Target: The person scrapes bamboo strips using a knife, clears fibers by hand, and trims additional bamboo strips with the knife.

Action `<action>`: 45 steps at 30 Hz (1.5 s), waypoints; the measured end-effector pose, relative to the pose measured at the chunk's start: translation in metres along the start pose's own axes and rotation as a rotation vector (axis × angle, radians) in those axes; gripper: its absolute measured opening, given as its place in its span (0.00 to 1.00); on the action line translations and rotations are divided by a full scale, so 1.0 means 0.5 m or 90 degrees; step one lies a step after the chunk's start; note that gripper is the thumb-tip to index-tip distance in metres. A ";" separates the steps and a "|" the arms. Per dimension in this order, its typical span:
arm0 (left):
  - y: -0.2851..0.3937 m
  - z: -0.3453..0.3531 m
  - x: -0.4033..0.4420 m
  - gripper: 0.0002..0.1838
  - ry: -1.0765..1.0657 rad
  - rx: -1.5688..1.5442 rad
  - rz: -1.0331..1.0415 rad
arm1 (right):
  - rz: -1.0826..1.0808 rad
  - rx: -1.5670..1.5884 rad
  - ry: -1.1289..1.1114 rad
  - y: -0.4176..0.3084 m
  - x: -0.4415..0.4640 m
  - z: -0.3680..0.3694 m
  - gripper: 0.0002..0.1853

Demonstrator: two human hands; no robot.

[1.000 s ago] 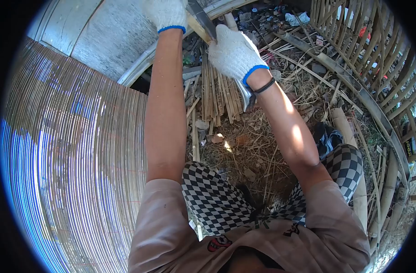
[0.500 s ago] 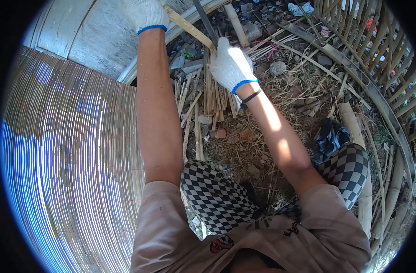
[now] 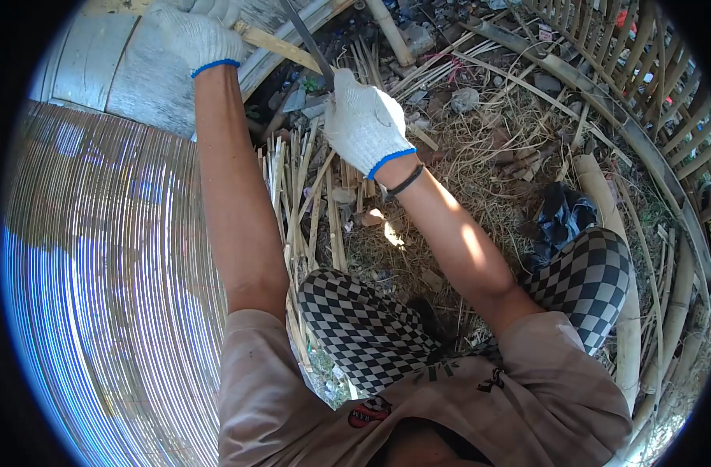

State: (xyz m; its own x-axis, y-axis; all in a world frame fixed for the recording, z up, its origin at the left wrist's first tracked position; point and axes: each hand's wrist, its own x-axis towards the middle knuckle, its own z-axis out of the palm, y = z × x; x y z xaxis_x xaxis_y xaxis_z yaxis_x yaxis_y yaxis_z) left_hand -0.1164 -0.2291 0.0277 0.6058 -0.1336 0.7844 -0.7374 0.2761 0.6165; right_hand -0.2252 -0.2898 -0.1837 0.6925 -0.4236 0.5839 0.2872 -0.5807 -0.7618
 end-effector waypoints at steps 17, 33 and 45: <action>0.002 -0.100 0.010 0.32 0.046 -0.053 -0.044 | 0.051 0.014 -0.035 0.069 -0.042 0.076 0.14; -0.005 -0.255 -0.013 0.38 0.164 -0.006 -0.041 | 0.123 0.040 -0.161 0.119 -0.113 0.157 0.15; -0.002 -0.323 -0.052 0.38 0.121 -0.059 0.018 | 0.192 -0.009 -0.236 0.180 -0.125 0.135 0.17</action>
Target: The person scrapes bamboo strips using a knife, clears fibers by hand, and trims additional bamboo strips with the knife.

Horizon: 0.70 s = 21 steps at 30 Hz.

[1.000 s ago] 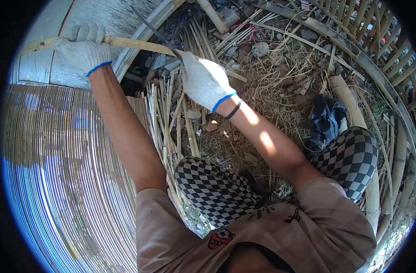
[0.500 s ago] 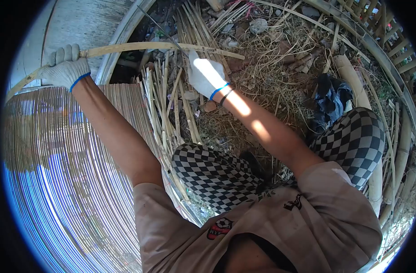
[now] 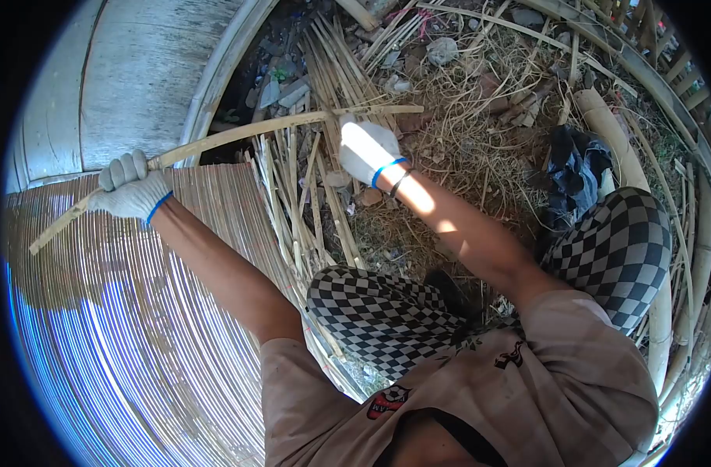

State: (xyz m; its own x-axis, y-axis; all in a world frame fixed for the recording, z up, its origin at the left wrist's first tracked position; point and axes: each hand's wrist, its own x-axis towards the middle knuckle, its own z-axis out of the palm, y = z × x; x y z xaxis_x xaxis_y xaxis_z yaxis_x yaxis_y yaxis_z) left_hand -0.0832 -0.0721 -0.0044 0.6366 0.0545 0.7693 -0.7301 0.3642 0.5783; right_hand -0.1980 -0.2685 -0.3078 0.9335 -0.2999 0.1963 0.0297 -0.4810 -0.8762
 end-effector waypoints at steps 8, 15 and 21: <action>0.014 -0.083 -0.006 0.39 -0.003 -0.001 -0.013 | 0.063 -0.054 0.016 0.169 0.055 0.111 0.15; 0.029 -0.074 -0.031 0.39 -0.097 -0.096 -0.042 | 0.052 -0.137 0.046 0.195 0.024 0.112 0.10; 0.019 -0.070 -0.027 0.39 -0.121 -0.112 -0.043 | 0.017 -0.317 -0.162 0.335 0.071 0.127 0.12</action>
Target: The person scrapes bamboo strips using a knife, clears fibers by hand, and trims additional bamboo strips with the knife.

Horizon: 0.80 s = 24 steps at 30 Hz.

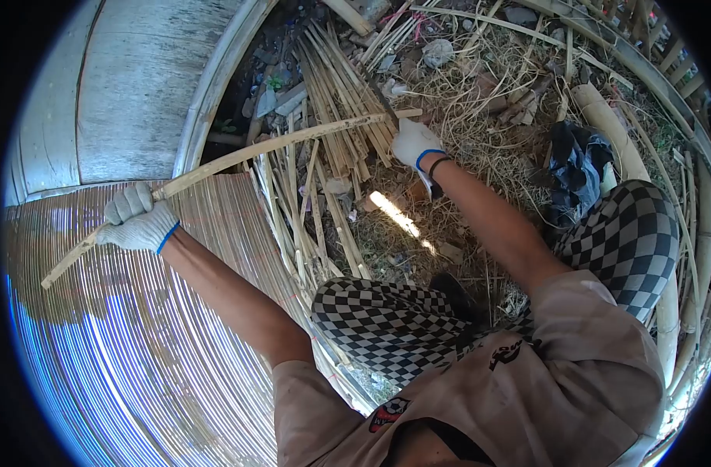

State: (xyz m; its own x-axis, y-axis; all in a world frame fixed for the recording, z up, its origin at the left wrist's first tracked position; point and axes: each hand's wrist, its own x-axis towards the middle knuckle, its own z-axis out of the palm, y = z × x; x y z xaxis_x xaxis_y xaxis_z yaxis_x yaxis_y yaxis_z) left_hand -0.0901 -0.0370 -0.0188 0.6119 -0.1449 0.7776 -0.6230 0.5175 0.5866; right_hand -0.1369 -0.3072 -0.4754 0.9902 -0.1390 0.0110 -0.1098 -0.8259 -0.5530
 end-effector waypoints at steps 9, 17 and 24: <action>0.019 0.042 -0.046 0.39 -0.025 -0.024 0.003 | 0.393 0.400 -0.024 0.159 -0.052 0.143 0.17; 0.072 0.124 -0.143 0.36 0.285 0.146 0.113 | 0.378 0.207 -0.178 0.096 -0.077 0.053 0.23; 0.148 -0.010 -0.176 0.39 0.560 -0.004 0.201 | 0.070 0.108 -0.262 0.027 -0.036 -0.185 0.45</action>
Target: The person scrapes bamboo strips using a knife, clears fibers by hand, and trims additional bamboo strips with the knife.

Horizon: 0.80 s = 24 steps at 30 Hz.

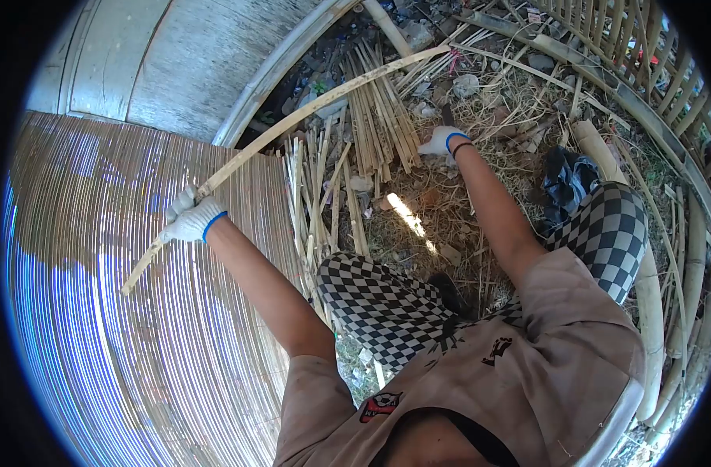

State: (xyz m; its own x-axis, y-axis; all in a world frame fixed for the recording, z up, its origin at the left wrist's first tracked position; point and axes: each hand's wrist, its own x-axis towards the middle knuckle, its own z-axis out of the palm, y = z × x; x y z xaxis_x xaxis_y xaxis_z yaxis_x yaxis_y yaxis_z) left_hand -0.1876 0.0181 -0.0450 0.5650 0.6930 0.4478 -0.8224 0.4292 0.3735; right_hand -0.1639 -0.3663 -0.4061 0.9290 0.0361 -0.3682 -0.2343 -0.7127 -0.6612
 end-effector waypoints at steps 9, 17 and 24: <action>-0.309 -0.274 -0.137 0.48 0.082 -0.106 -0.527 | -0.578 0.922 0.177 -0.125 -0.163 -0.139 0.24; -0.248 -0.205 -0.315 0.43 -0.581 0.833 -0.861 | -0.443 0.700 0.577 -0.142 -0.266 -0.212 0.15; -0.171 0.125 -0.376 0.32 -0.830 0.676 -0.284 | -0.520 0.748 0.459 -0.213 -0.272 -0.197 0.16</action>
State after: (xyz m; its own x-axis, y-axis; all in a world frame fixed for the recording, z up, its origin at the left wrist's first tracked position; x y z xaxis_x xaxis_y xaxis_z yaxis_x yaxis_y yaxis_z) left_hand -0.2196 -0.1849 -0.1104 0.8354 -0.4745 0.2775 -0.5054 -0.4647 0.7271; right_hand -0.2370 -0.3645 -0.2212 0.7645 -0.4461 0.4654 0.6062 0.2517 -0.7544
